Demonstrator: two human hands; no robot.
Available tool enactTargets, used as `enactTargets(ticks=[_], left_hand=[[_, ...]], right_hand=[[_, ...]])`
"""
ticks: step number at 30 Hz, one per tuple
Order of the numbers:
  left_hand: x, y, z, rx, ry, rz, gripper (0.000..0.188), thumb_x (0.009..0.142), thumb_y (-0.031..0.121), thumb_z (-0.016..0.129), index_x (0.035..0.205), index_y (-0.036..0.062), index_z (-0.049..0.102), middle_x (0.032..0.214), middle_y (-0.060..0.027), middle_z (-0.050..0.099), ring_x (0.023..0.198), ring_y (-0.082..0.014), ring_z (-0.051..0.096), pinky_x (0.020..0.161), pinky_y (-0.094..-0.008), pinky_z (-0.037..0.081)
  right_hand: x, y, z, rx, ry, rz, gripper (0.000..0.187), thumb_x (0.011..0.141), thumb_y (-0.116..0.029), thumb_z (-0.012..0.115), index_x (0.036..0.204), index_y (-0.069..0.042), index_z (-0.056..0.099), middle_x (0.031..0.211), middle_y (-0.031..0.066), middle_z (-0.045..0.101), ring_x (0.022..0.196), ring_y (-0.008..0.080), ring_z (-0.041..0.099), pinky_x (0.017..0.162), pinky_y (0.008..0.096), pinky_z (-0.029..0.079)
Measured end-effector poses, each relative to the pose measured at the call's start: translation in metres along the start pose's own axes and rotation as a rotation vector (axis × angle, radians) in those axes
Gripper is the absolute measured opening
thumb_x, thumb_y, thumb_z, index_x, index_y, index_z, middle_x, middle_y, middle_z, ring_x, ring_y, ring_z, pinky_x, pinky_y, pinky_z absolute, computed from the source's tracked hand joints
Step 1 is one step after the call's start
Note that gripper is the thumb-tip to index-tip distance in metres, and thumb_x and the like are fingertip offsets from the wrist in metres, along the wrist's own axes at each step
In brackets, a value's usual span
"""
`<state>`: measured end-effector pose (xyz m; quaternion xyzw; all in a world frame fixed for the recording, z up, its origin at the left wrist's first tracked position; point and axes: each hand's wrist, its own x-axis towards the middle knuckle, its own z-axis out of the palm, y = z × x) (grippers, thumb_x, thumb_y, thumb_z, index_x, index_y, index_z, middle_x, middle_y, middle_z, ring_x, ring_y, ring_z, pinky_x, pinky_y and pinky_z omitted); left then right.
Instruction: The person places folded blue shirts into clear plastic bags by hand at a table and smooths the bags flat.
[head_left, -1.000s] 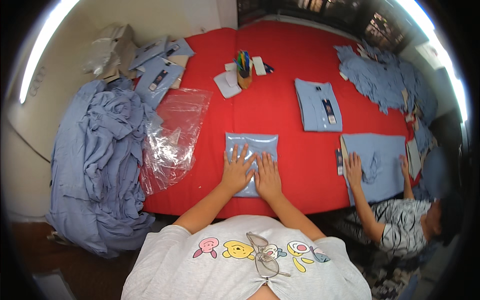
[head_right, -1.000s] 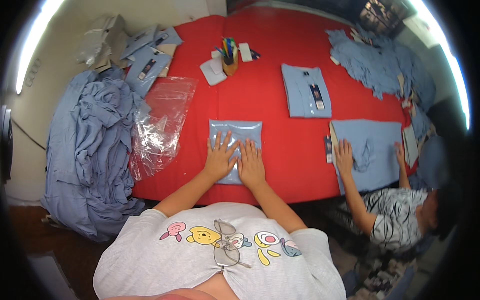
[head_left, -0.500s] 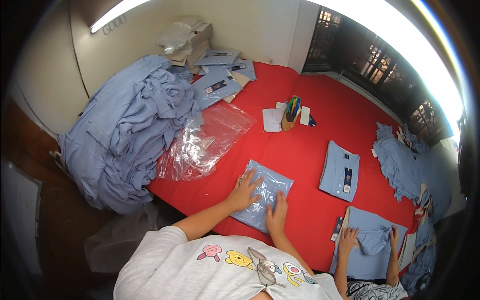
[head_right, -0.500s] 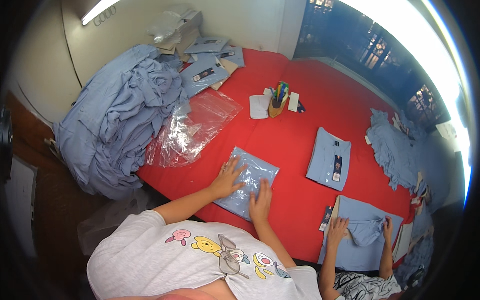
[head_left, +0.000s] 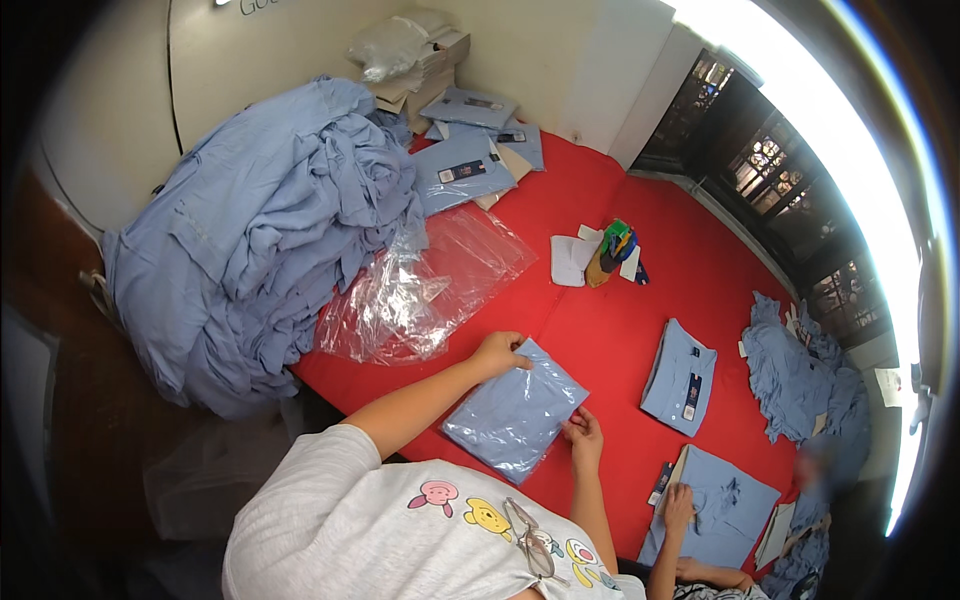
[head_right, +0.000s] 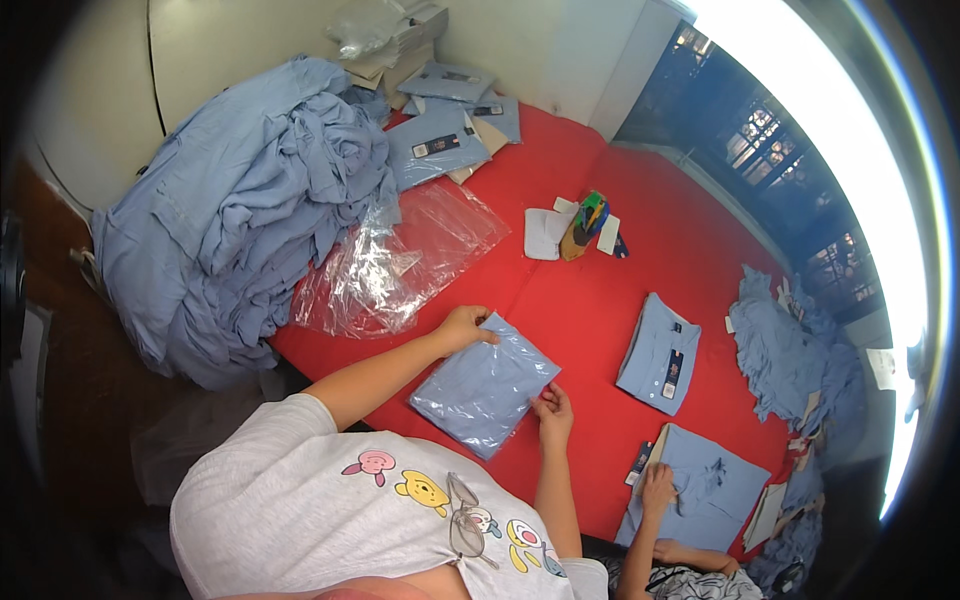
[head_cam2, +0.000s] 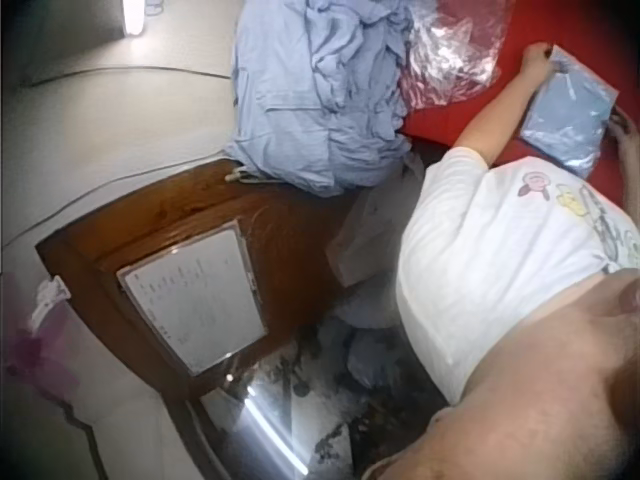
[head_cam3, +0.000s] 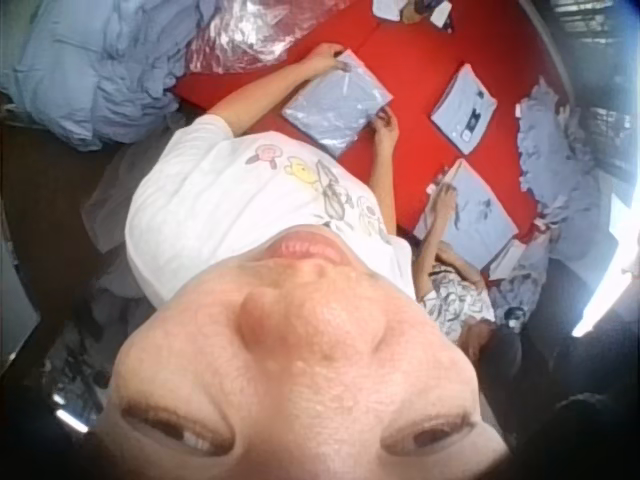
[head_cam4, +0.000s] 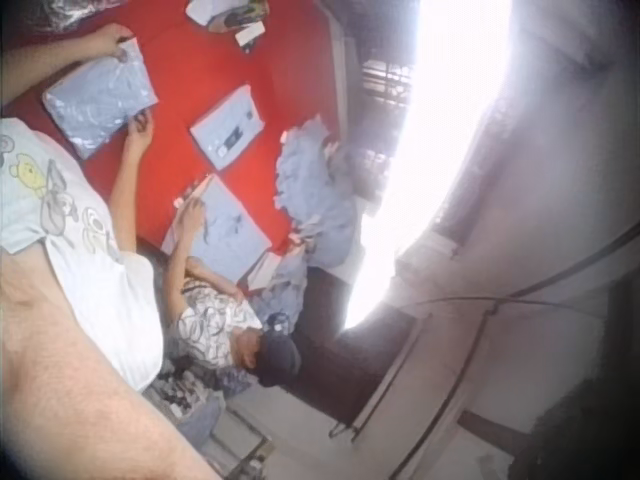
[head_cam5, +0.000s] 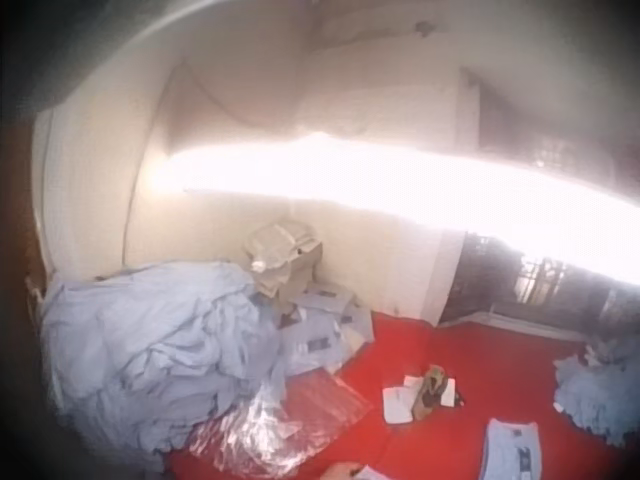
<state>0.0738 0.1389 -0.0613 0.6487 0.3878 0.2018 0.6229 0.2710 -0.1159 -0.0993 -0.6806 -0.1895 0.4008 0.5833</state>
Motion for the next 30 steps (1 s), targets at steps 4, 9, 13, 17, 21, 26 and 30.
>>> enactTargets(ticks=[4, 9, 13, 17, 21, 26, 30], left_hand=[[0.009, 0.101, -0.062, 0.101, 0.1, 0.246, 0.036, 0.076, 0.009, 0.093, 0.108, 0.002, 0.078, 0.101, -0.0132, 0.08, 0.094, -0.0222, 0.074, 0.088, -0.0366, 0.058], [0.079, 0.231, -0.204, 0.248, 0.444, 0.649, 0.029, 0.079, 0.011, 0.09, 0.105, 0.0056, 0.077, 0.099, -0.0129, 0.077, 0.09, -0.029, 0.074, 0.082, -0.0398, 0.059], [0.165, 0.249, -0.281, 0.637, 0.57, 0.859, 0.042, 0.077, 0.009, 0.089, 0.115, 0.0076, 0.071, 0.11, -0.0141, 0.072, 0.096, -0.0348, 0.075, 0.081, -0.0397, 0.06], [0.236, 0.151, -0.324, 0.997, 0.452, 0.544, 0.082, 0.078, 0.012, 0.09, 0.151, 0.0194, 0.054, 0.152, -0.0189, 0.057, 0.125, -0.0387, 0.069, 0.096, -0.0488, 0.06], [0.229, 0.092, -0.284, 1.513, 0.274, 0.153, 0.12, 0.078, 0.018, 0.093, 0.174, 0.028, 0.023, 0.177, -0.0192, 0.029, 0.156, -0.0432, 0.042, 0.112, -0.0745, 0.043], [0.282, 0.055, -0.311, 1.807, 0.464, 0.331, 0.089, 0.098, 0.023, 0.069, 0.175, 0.0257, 0.024, 0.177, -0.016, 0.034, 0.159, -0.0386, 0.04, 0.114, -0.0776, 0.038], [0.313, 0.052, -0.369, 1.691, 0.585, 0.189, 0.065, 0.105, 0.018, 0.059, 0.167, 0.0219, 0.041, 0.157, -0.0104, 0.061, 0.135, -0.0314, 0.067, 0.109, -0.072, 0.045]], right_hand=[[-0.013, 0.037, 0.01, -0.032, 0.239, -0.114, 0.039, 0.096, 0.004, 0.076, 0.134, 0.003, 0.069, 0.099, 0.0006, 0.065, 0.082, 0.0087, 0.062, 0.075, 0.0226, 0.055], [-0.021, 0.022, 0.053, -0.349, 0.374, -0.137, 0.017, 0.095, 0.004, 0.074, 0.112, 0.0, 0.075, 0.099, 0.0013, 0.064, 0.079, 0.0094, 0.058, 0.073, 0.0272, 0.052], [-0.018, 0.019, 0.082, -0.599, 0.498, -0.285, 0.006, 0.096, 0.0, 0.072, 0.103, -0.001, 0.071, 0.095, 0.0055, 0.063, 0.075, 0.0156, 0.058, 0.072, 0.0323, 0.053], [-0.018, 0.005, 0.113, -0.681, 0.534, -0.281, 0.004, 0.098, -0.002, 0.07, 0.102, -0.002, 0.07, 0.092, 0.0074, 0.063, 0.076, 0.0191, 0.06, 0.072, 0.0345, 0.052], [-0.056, 0.003, 0.113, -0.734, 0.54, -0.177, 0.004, 0.098, -0.003, 0.07, 0.102, -0.002, 0.069, 0.089, 0.0075, 0.063, 0.077, 0.0202, 0.061, 0.072, 0.0354, 0.052], [-0.079, 0.018, 0.106, -0.848, 0.537, -0.233, 0.007, 0.098, -0.002, 0.069, 0.105, -0.001, 0.068, 0.089, 0.0117, 0.064, 0.076, 0.0241, 0.062, 0.073, 0.0381, 0.053], [-0.071, -0.008, 0.102, -0.864, 0.491, -0.177, 0.012, 0.098, -0.008, 0.071, 0.107, -0.002, 0.068, 0.09, 0.0145, 0.066, 0.078, 0.0289, 0.067, 0.074, 0.0409, 0.054]])
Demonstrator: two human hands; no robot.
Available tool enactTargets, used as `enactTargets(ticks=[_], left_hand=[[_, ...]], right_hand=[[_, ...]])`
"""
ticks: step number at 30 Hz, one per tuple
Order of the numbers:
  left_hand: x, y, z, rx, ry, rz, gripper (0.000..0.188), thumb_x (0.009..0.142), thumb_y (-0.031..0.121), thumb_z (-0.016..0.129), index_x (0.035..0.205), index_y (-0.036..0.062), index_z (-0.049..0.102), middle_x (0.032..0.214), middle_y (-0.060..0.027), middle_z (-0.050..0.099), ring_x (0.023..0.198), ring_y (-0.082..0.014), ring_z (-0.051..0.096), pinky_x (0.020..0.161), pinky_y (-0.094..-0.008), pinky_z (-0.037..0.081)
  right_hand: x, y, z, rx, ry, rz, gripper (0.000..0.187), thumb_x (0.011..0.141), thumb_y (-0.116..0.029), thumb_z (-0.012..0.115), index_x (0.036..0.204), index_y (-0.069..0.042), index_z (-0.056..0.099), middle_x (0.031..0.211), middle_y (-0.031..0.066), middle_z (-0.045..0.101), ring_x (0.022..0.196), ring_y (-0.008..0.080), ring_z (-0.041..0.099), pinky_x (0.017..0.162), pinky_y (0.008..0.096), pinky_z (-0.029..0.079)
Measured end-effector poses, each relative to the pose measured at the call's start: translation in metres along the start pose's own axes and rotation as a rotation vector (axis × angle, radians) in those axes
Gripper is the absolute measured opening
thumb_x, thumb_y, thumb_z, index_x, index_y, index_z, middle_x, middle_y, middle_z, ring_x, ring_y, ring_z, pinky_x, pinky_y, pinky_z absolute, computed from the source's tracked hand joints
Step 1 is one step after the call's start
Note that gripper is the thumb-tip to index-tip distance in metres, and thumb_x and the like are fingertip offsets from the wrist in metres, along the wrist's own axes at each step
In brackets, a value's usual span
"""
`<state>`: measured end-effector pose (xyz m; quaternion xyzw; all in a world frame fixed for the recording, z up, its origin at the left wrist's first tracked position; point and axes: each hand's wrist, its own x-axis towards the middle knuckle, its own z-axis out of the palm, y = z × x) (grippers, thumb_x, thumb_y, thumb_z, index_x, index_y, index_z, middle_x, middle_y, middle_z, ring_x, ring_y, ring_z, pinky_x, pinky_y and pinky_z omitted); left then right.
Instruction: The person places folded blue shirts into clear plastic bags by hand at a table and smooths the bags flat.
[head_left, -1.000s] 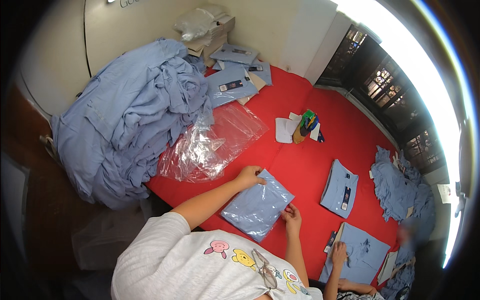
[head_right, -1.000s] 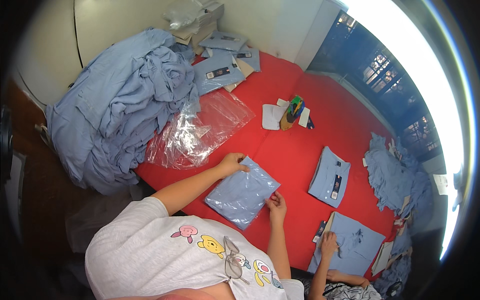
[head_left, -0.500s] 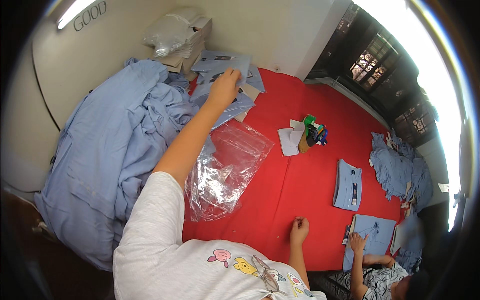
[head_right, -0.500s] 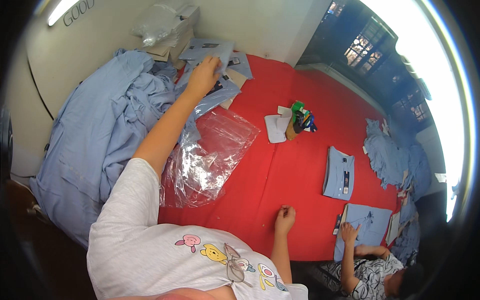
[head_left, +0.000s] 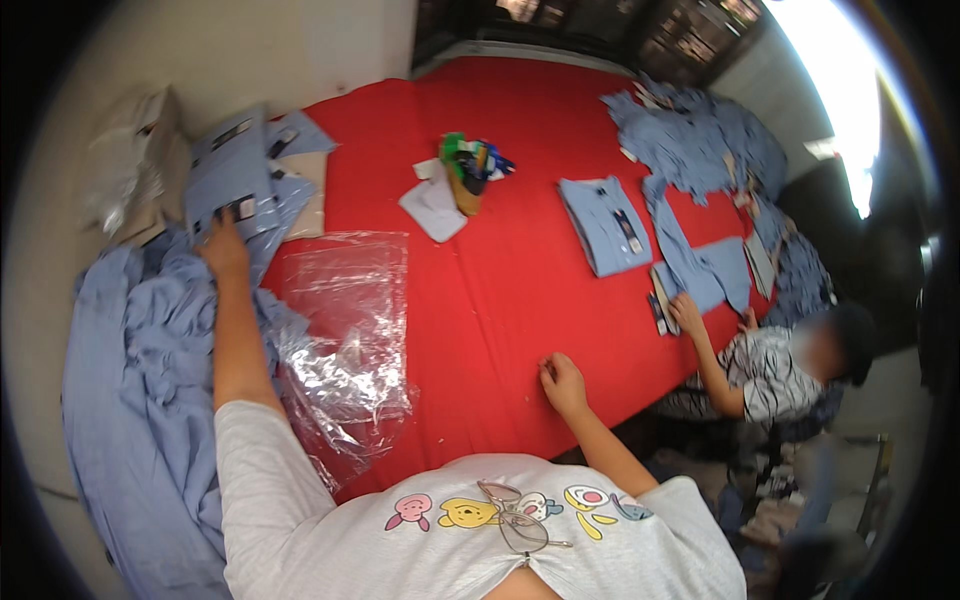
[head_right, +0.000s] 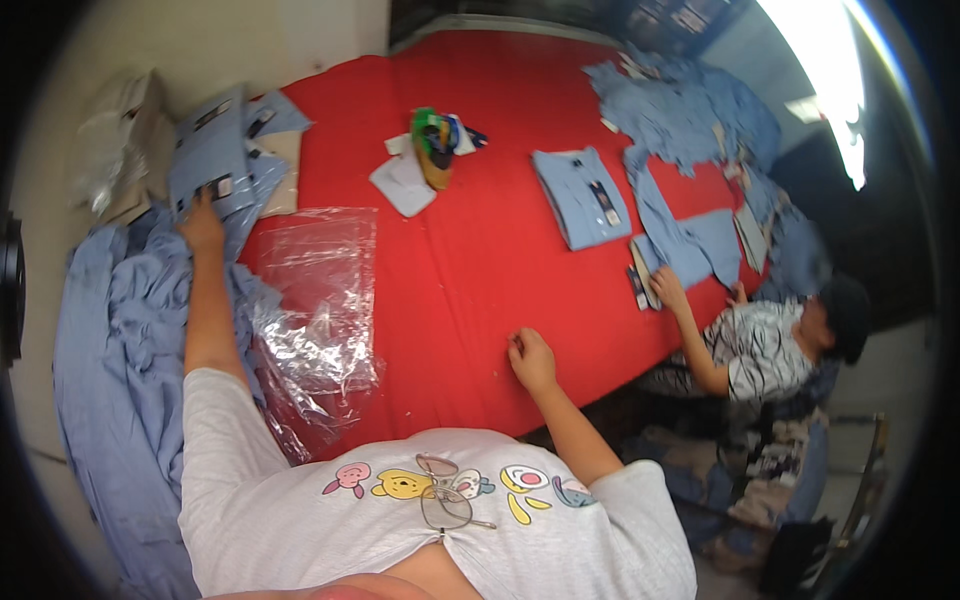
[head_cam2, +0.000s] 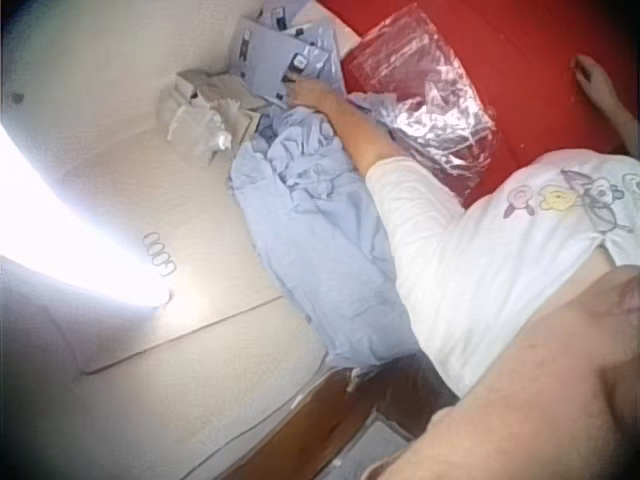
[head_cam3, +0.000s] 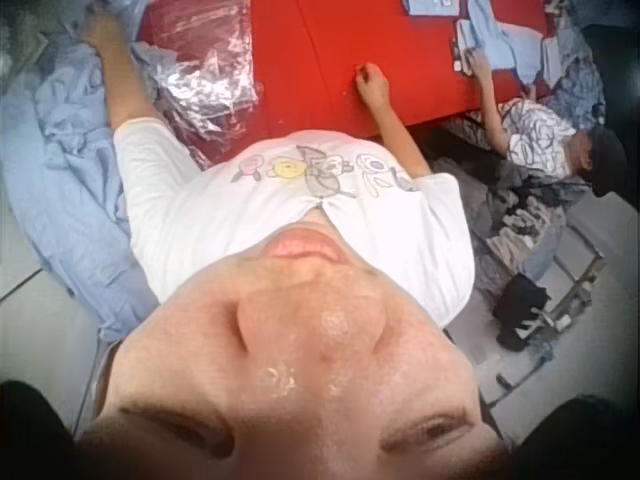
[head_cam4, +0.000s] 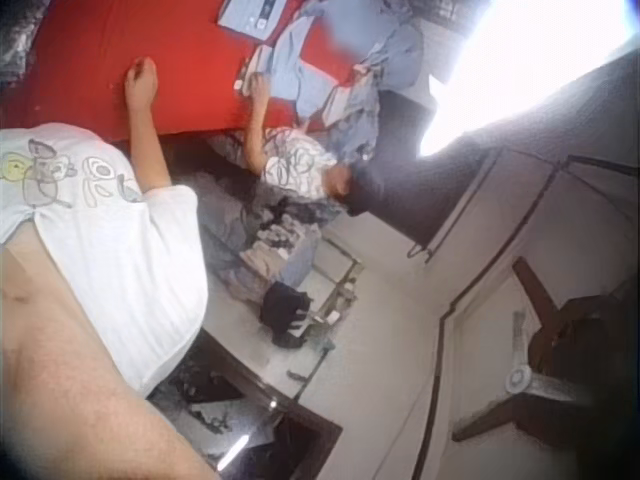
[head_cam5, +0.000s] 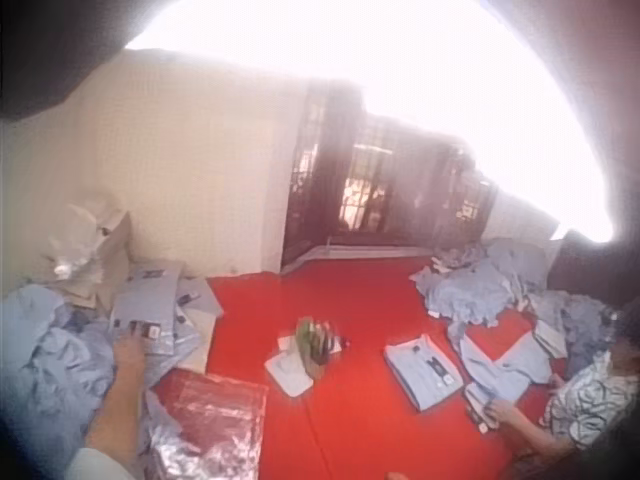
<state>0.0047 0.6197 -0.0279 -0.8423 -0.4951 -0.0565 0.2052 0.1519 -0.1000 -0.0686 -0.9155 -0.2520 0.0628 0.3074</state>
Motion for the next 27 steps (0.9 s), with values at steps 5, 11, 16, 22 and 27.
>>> enactTargets(ticks=[5, 11, 16, 22, 27], left_hand=[[-0.014, -0.023, 0.003, -0.301, 0.188, 0.077, 0.061, 0.099, 0.015, 0.063, 0.159, 0.0115, 0.052, 0.153, -0.0184, 0.063, 0.136, -0.0366, 0.065, 0.112, -0.06, 0.049], [-0.231, 0.067, -0.119, -1.009, -0.023, 0.026, 0.044, 0.096, 0.011, 0.072, 0.139, 0.0017, 0.066, 0.139, -0.0234, 0.068, 0.127, -0.0432, 0.065, 0.11, -0.0457, 0.051], [-0.418, 0.052, -0.139, -1.025, 0.024, -0.155, 0.031, 0.092, 0.007, 0.073, 0.123, 0.005, 0.074, 0.131, -0.0159, 0.072, 0.126, -0.037, 0.065, 0.109, -0.0448, 0.051], [-0.51, 0.055, -0.162, -0.768, -0.069, -0.116, 0.047, 0.09, 0.016, 0.081, 0.136, 0.0115, 0.071, 0.154, -0.0148, 0.059, 0.149, -0.0401, 0.048, 0.126, -0.0532, 0.037], [-0.48, 0.08, -0.17, -0.682, -0.174, 0.082, 0.06, 0.092, 0.022, 0.081, 0.148, 0.0143, 0.062, 0.162, -0.0145, 0.05, 0.155, -0.0407, 0.043, 0.13, -0.0567, 0.031]], right_hand=[[0.047, 0.02, -0.005, 0.324, -0.248, 0.098, 0.011, 0.104, -0.006, 0.064, 0.112, -0.004, 0.071, 0.092, 0.0047, 0.07, 0.077, 0.0144, 0.066, 0.069, 0.0315, 0.053], [0.135, 0.112, -0.016, 1.112, 0.472, 0.387, 0.032, 0.109, -0.015, 0.066, 0.137, -0.001, 0.059, 0.115, 0.0104, 0.071, 0.097, 0.0208, 0.073, 0.08, 0.032, 0.059], [0.25, 0.198, -0.054, 1.482, 0.33, 0.505, 0.062, 0.108, -0.034, 0.071, 0.153, 0.002, 0.05, 0.149, 0.0276, 0.06, 0.131, 0.0406, 0.066, 0.111, 0.0473, 0.058], [0.318, 0.192, -0.04, 1.393, 0.199, 0.625, 0.054, 0.102, -0.021, 0.078, 0.145, 0.004, 0.057, 0.14, 0.0176, 0.068, 0.125, 0.0368, 0.069, 0.101, 0.0542, 0.064], [0.275, 0.161, -0.02, 1.461, 0.224, 0.634, 0.049, 0.104, -0.014, 0.075, 0.145, 0.005, 0.056, 0.142, 0.0178, 0.068, 0.123, 0.0363, 0.07, 0.101, 0.0541, 0.064]])
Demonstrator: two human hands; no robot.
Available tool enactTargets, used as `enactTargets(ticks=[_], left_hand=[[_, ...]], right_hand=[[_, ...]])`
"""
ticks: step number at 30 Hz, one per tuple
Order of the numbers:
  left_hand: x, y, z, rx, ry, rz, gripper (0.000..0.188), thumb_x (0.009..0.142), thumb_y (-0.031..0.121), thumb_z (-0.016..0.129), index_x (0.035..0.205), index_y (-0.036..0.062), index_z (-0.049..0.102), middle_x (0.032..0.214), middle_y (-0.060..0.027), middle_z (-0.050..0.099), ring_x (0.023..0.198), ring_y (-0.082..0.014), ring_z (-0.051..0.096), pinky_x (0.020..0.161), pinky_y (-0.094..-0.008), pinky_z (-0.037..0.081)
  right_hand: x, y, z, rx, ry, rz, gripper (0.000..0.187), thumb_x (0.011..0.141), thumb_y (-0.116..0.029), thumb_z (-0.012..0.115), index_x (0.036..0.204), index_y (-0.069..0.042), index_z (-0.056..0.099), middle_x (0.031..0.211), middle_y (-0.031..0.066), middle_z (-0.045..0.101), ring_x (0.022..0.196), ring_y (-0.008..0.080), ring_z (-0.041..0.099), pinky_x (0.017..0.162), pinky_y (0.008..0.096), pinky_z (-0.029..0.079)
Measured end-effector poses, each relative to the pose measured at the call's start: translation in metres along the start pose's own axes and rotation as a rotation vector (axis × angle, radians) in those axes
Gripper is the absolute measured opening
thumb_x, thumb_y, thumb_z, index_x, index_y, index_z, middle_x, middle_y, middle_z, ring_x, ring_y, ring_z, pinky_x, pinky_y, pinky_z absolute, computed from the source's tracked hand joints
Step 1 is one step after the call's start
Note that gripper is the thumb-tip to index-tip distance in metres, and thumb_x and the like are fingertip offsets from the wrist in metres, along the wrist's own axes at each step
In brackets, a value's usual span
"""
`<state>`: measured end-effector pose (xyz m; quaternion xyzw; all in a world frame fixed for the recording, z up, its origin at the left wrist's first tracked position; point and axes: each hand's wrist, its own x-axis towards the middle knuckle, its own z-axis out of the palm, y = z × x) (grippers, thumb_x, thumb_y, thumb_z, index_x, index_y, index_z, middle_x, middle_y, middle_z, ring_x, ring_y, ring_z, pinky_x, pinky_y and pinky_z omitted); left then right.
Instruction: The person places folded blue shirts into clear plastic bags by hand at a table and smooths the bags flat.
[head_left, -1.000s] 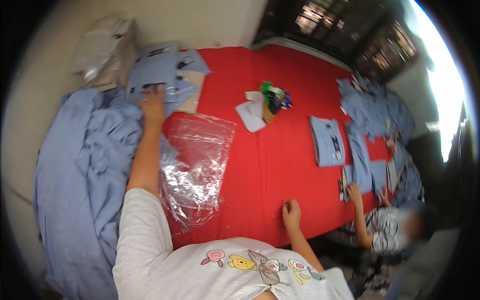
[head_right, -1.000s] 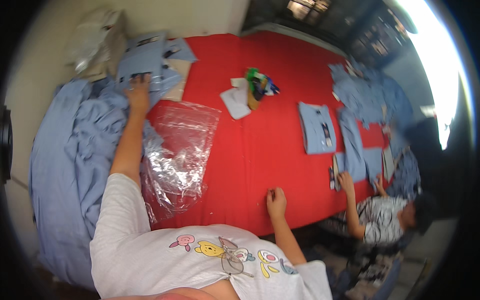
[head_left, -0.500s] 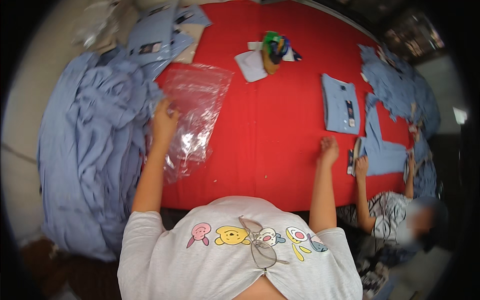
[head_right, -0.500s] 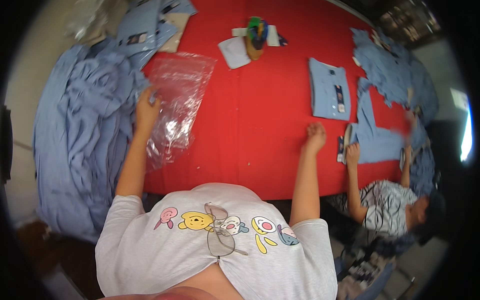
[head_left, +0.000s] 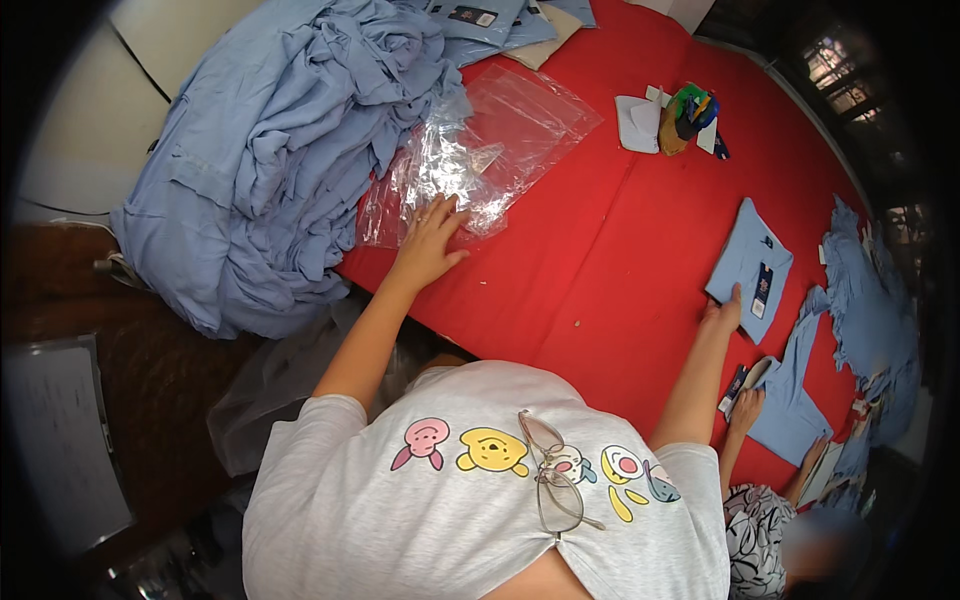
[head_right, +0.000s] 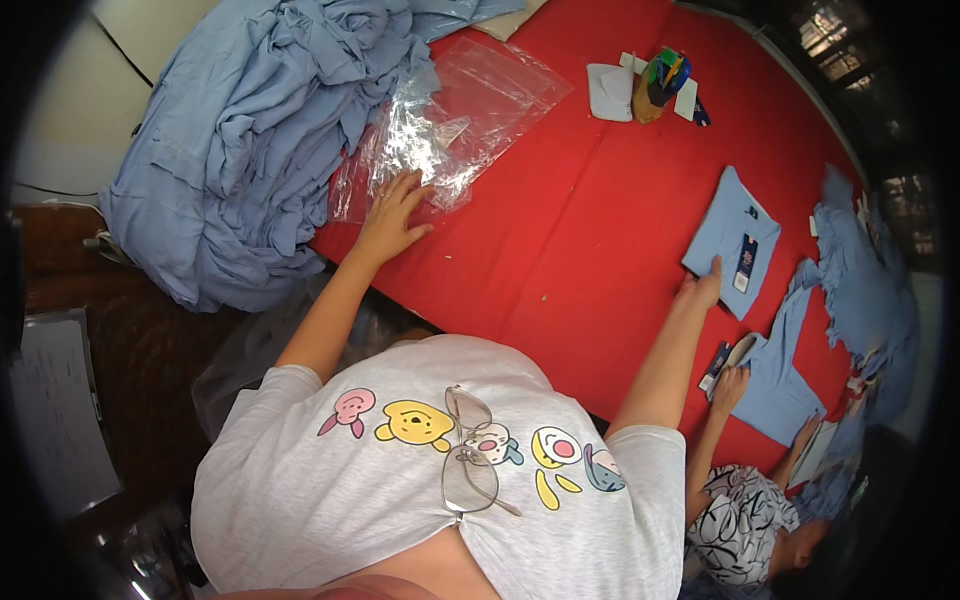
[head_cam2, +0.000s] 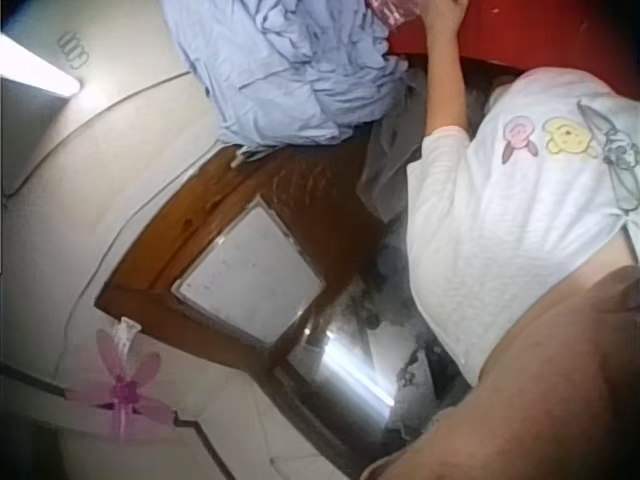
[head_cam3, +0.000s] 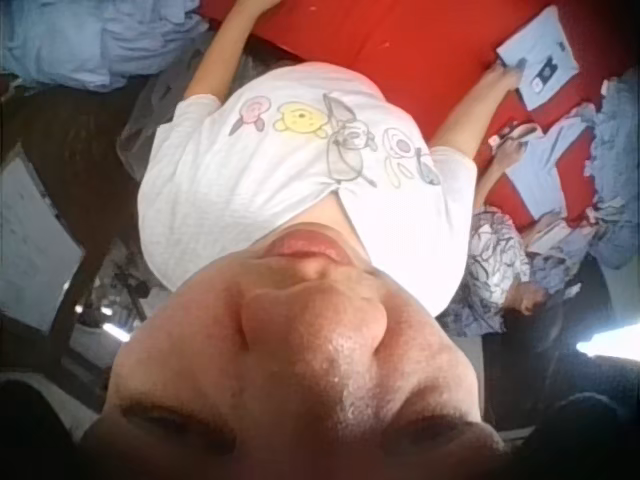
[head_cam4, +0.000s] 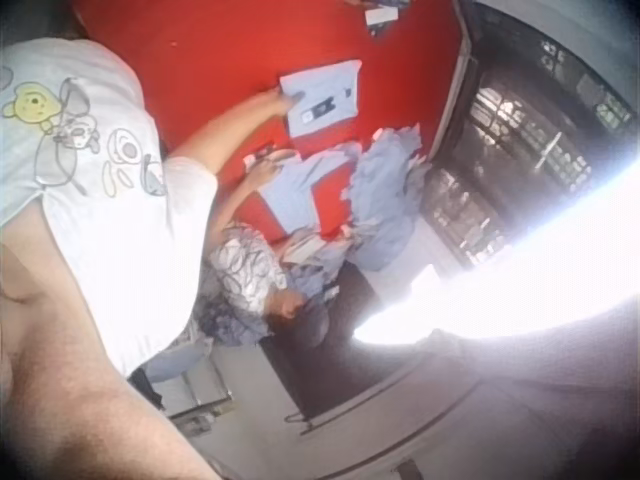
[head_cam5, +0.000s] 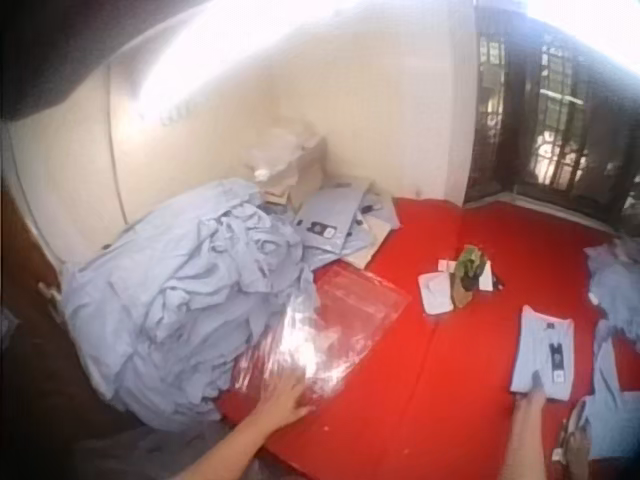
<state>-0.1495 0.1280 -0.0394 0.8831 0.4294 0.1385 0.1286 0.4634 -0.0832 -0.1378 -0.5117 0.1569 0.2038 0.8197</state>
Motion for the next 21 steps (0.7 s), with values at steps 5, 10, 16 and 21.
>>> enactTargets(ticks=[5, 10, 16, 21], left_hand=[[0.004, -0.007, 0.016, -0.02, -0.104, 0.007, 0.044, 0.097, 0.024, 0.075, 0.138, 0.0125, 0.066, 0.162, -0.0146, 0.051, 0.154, -0.042, 0.045, 0.129, -0.0608, 0.031], [0.009, -0.036, 0.046, -0.138, 0.022, 0.122, 0.026, 0.099, 0.022, 0.072, 0.121, 0.0089, 0.071, 0.147, -0.0172, 0.064, 0.145, -0.0437, 0.055, 0.124, -0.064, 0.036], [0.017, -0.045, 0.012, -0.579, 0.164, -0.008, 0.011, 0.1, 0.009, 0.066, 0.11, 0.0044, 0.07, 0.121, -0.0141, 0.077, 0.102, -0.0372, 0.068, 0.096, -0.049, 0.053], [0.059, -0.03, -0.077, -0.506, 0.507, 0.25, 0.013, 0.101, 0.008, 0.068, 0.111, 0.0002, 0.067, 0.105, -0.0105, 0.075, 0.096, -0.0305, 0.069, 0.088, -0.0412, 0.055]], right_hand=[[-0.193, 0.053, 0.004, -0.138, 0.127, 0.116, 0.049, 0.103, -0.015, 0.077, 0.147, -0.002, 0.059, 0.137, 0.012, 0.071, 0.12, 0.0302, 0.072, 0.101, 0.0489, 0.064], [-0.332, 0.095, -0.059, -0.13, 0.088, 0.194, 0.057, 0.101, -0.009, 0.079, 0.152, -0.005, 0.055, 0.147, 0.0115, 0.064, 0.131, 0.0304, 0.066, 0.108, 0.0497, 0.06], [-0.435, 0.116, -0.095, -0.24, -0.08, 0.675, 0.046, 0.106, -0.036, 0.074, 0.139, -0.004, 0.064, 0.136, 0.0177, 0.07, 0.126, 0.0303, 0.069, 0.108, 0.0469, 0.057], [-0.466, 0.089, -0.084, -0.725, -0.409, 0.852, 0.039, 0.108, -0.04, 0.069, 0.108, -0.002, 0.077, 0.108, 0.0198, 0.079, 0.11, 0.0263, 0.076, 0.1, 0.0349, 0.059]])
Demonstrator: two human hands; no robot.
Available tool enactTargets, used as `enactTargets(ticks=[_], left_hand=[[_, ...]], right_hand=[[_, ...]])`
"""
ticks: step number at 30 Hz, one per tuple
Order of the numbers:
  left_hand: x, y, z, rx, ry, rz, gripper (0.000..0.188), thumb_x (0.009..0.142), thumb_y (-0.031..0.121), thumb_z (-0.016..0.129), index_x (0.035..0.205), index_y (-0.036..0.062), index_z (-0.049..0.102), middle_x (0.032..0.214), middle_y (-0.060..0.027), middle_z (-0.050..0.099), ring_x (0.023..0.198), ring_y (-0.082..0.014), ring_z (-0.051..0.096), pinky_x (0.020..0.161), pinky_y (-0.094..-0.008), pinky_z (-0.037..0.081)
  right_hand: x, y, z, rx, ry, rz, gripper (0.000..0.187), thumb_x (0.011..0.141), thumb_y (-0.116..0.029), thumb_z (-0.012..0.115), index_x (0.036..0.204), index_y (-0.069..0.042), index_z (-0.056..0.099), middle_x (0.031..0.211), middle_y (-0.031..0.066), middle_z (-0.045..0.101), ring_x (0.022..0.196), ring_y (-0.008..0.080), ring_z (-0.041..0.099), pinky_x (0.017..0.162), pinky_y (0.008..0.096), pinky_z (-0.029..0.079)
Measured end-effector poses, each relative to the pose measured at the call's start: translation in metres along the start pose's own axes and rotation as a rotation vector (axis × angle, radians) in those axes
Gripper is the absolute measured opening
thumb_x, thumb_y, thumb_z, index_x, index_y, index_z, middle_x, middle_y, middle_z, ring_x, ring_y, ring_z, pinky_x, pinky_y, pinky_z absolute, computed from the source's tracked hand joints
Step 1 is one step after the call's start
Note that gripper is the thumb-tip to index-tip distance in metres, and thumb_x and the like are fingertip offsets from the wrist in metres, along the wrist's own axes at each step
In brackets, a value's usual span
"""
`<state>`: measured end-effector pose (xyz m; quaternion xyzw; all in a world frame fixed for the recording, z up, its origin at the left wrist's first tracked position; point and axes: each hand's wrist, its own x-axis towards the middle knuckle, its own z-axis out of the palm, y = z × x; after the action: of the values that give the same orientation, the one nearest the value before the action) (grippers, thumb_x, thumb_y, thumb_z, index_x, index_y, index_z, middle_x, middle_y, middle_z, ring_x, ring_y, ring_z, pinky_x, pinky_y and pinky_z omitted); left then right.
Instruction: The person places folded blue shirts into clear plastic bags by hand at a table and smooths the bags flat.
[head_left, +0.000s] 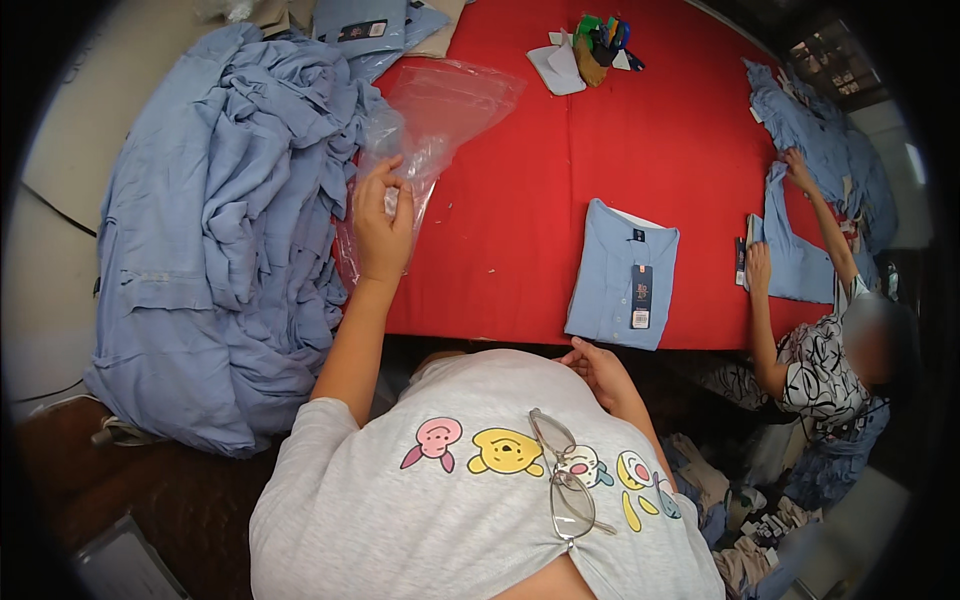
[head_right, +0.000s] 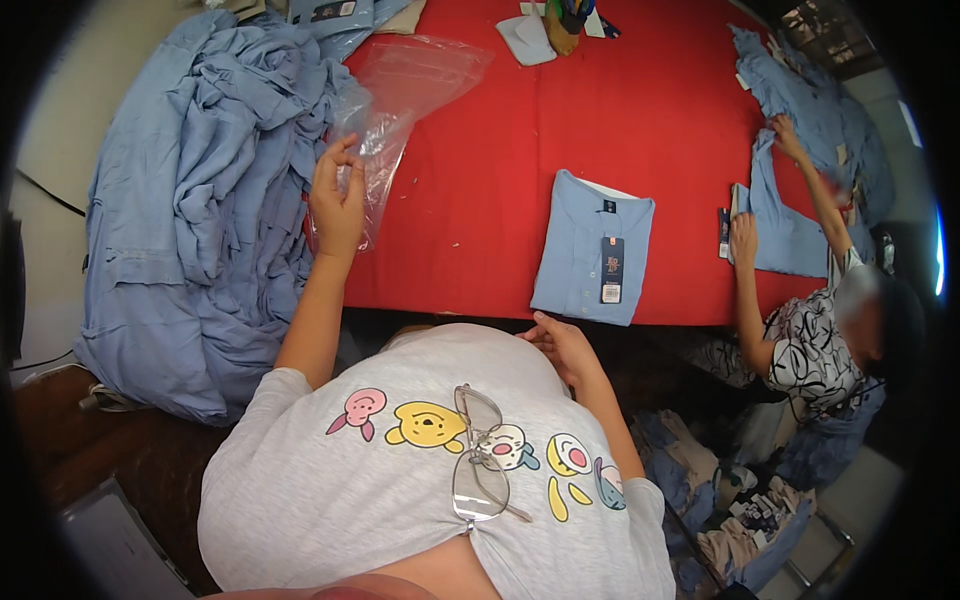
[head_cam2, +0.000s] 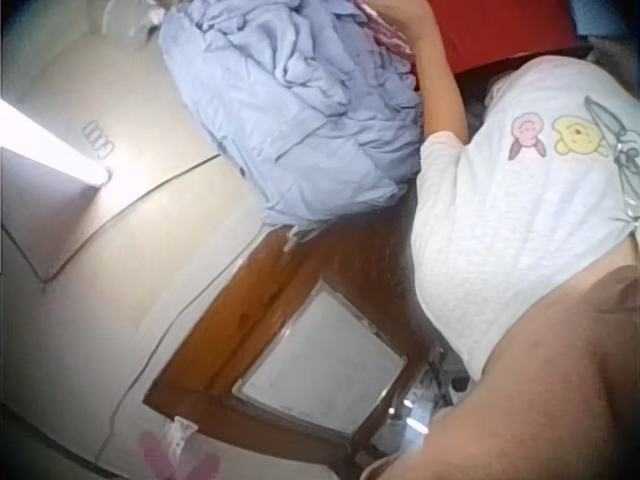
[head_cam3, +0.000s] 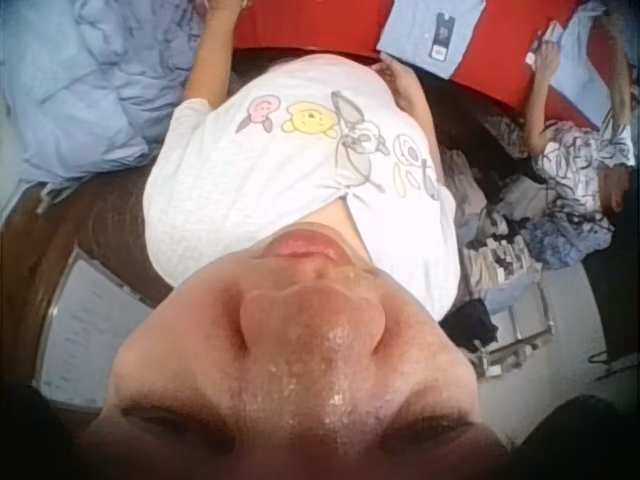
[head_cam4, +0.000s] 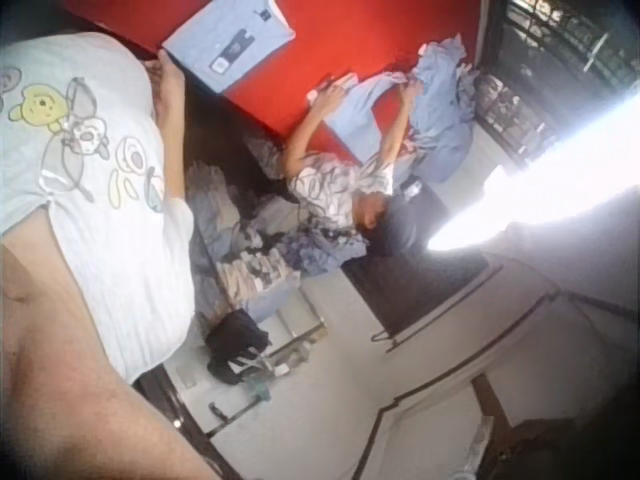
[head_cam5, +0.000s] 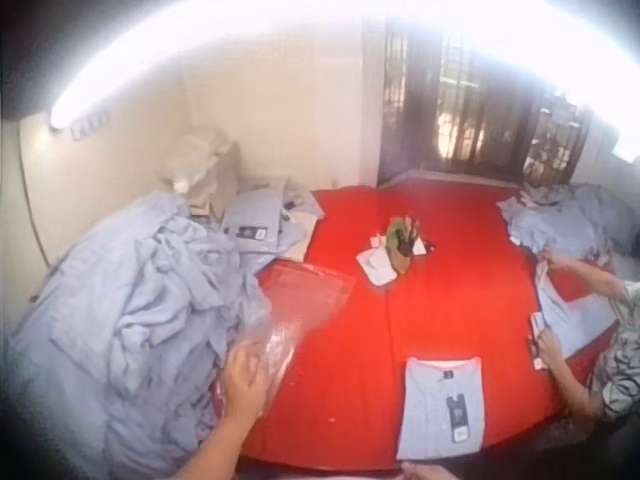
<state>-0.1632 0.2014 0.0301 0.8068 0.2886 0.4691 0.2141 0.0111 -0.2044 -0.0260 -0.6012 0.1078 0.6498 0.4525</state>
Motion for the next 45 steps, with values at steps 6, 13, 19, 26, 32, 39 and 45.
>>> enactTargets(ticks=[6, 13, 19, 26, 32, 39, 45], left_hand=[[0.055, 0.109, -0.045, -0.685, -0.26, -0.355, 0.009, 0.111, 0.011, 0.063, 0.108, 0.0018, 0.062, 0.094, -0.0003, 0.063, 0.089, -0.0047, 0.056, 0.08, -0.0227, 0.048], [-0.02, 0.207, -0.023, -0.704, -0.909, -0.03, 0.018, 0.105, 0.02, 0.071, 0.114, 0.0036, 0.071, 0.167, -0.022, 0.051, 0.162, -0.0379, 0.037, 0.129, -0.0489, 0.031], [-0.03, 0.212, 0.003, -0.791, -0.864, -0.148, 0.033, 0.098, 0.02, 0.081, 0.126, 0.0068, 0.071, 0.167, -0.0183, 0.051, 0.156, -0.0333, 0.047, 0.127, -0.0479, 0.036], [-0.034, 0.212, 0.102, -0.666, -1.456, -0.248, 0.051, 0.085, 0.019, 0.093, 0.13, 0.0041, 0.074, 0.13, -0.0146, 0.076, 0.13, -0.0267, 0.067, 0.115, -0.0423, 0.05], [-0.087, 0.26, 0.125, -0.812, -1.401, -0.544, 0.028, 0.084, 0.022, 0.095, 0.087, 0.0003, 0.077, 0.082, -0.0094, 0.078, 0.073, -0.0167, 0.074, 0.079, -0.0347, 0.061], [-0.136, 0.322, 0.147, -0.873, -1.23, -0.668, 0.045, 0.085, 0.022, 0.094, 0.118, -0.0026, 0.076, 0.087, -0.0087, 0.077, 0.074, -0.0171, 0.072, 0.075, -0.03, 0.058], [-0.151, 0.372, 0.184, -0.99, -1.133, -0.513, 0.04, 0.091, 0.014, 0.089, 0.124, -0.0049, 0.076, 0.086, -0.0072, 0.077, 0.076, -0.0115, 0.072, 0.067, -0.0264, 0.055]], right_hand=[[-0.052, -0.073, 0.08, -0.279, -0.142, -0.64, 0.053, 0.099, -0.024, 0.078, 0.144, 0.0, 0.062, 0.139, 0.019, 0.071, 0.124, 0.0274, 0.071, 0.105, 0.0392, 0.057], [-0.072, -0.092, 0.117, -0.219, -0.229, -1.032, 0.07, 0.097, -0.004, 0.071, 0.161, 0.003, 0.043, 0.147, 0.02, 0.063, 0.136, 0.0275, 0.064, 0.109, 0.0394, 0.056], [-0.091, -0.081, 0.024, -0.032, -0.197, -0.77, 0.046, 0.09, 0.003, 0.05, 0.13, 0.007, 0.071, 0.123, 0.0201, 0.077, 0.111, 0.0281, 0.077, 0.1, 0.0407, 0.061], [-0.156, -0.09, -0.062, -0.067, -0.196, -0.778, 0.027, 0.102, -0.007, 0.066, 0.124, 0.006, 0.074, 0.109, 0.0184, 0.08, 0.094, 0.0246, 0.08, 0.084, 0.0353, 0.064], [-0.182, -0.073, -0.157, -0.055, 0.205, -0.885, 0.02, 0.105, -0.014, 0.073, 0.115, 0.003, 0.075, 0.094, 0.0075, 0.078, 0.085, 0.0145, 0.076, 0.075, 0.0291, 0.061], [-0.187, -0.053, -0.201, -0.125, 0.166, -0.977, 0.017, 0.107, -0.012, 0.071, 0.115, 0.002, 0.077, 0.09, 0.0022, 0.075, 0.076, 0.0071, 0.068, 0.067, 0.0229, 0.055], [-0.19, -0.053, -0.201, -0.179, 0.211, -1.048, 0.017, 0.107, -0.012, 0.072, 0.115, 0.002, 0.077, 0.079, -0.0044, 0.068, 0.061, -0.0011, 0.054, 0.054, 0.0173, 0.04]])
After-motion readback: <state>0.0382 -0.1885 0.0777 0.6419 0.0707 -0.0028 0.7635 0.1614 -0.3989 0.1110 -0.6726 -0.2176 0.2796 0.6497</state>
